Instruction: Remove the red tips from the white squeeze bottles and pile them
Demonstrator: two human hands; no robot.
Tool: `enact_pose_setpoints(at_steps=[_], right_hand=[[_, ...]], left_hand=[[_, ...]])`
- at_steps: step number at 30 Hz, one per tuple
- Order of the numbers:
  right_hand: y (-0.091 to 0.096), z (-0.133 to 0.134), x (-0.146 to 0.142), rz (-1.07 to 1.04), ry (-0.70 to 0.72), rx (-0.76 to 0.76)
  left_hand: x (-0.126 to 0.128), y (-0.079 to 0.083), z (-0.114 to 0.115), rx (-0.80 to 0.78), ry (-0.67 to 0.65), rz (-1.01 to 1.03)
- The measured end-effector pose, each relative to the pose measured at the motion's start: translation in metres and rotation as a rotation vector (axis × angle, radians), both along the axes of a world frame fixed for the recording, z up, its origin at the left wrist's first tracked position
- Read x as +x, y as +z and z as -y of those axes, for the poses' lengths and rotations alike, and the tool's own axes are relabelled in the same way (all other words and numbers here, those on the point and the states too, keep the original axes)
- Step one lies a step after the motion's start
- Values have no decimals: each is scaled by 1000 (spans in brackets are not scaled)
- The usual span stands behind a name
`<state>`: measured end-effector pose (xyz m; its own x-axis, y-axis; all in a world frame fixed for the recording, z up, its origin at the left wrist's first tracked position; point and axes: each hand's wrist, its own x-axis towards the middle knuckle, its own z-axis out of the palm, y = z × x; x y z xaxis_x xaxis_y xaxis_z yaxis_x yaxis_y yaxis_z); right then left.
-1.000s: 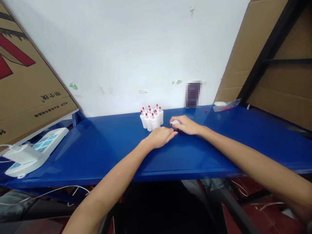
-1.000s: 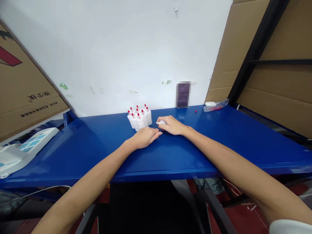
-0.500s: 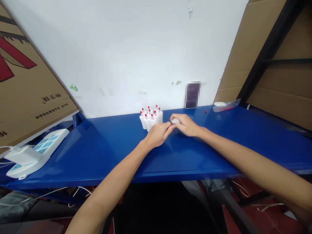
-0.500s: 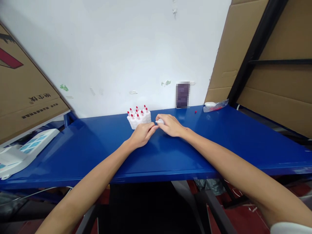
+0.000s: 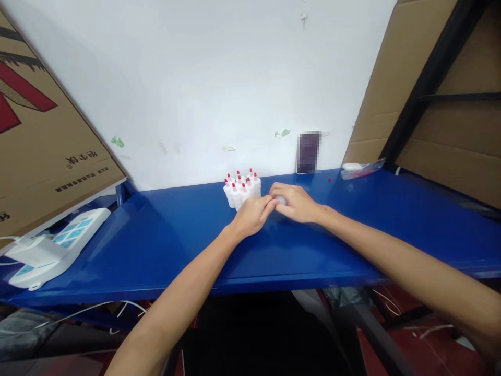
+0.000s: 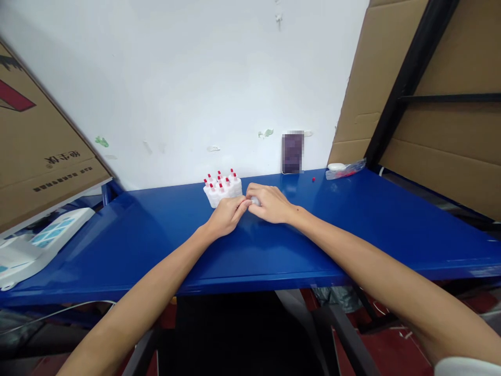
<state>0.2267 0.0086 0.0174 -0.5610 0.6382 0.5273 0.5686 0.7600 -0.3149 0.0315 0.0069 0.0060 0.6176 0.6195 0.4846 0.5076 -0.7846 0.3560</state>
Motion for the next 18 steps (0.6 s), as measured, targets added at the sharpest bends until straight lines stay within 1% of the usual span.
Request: enact_pose_setpoints(at_steps=[3, 5, 9, 11, 13, 15, 18], right_hand=[[1, 2, -2, 45, -45, -42], [1, 2, -1, 67, -36, -67], [0, -1, 5, 56, 115, -90], [0, -2, 7, 44, 161, -116], [0, -2, 7, 42, 139, -157], [0, -2, 6, 38, 85, -194], [0, -3, 3, 1, 56, -213]], left_hand=[[0, 0, 0, -23, -13, 24], [0, 0, 1, -33, -14, 27], [2, 0, 2, -36, -22, -12], [2, -1, 1, -34, -13, -42], [2, -3, 0, -28, -7, -73], [1, -3, -1, -27, -12, -97], [2, -2, -1, -43, -15, -111]])
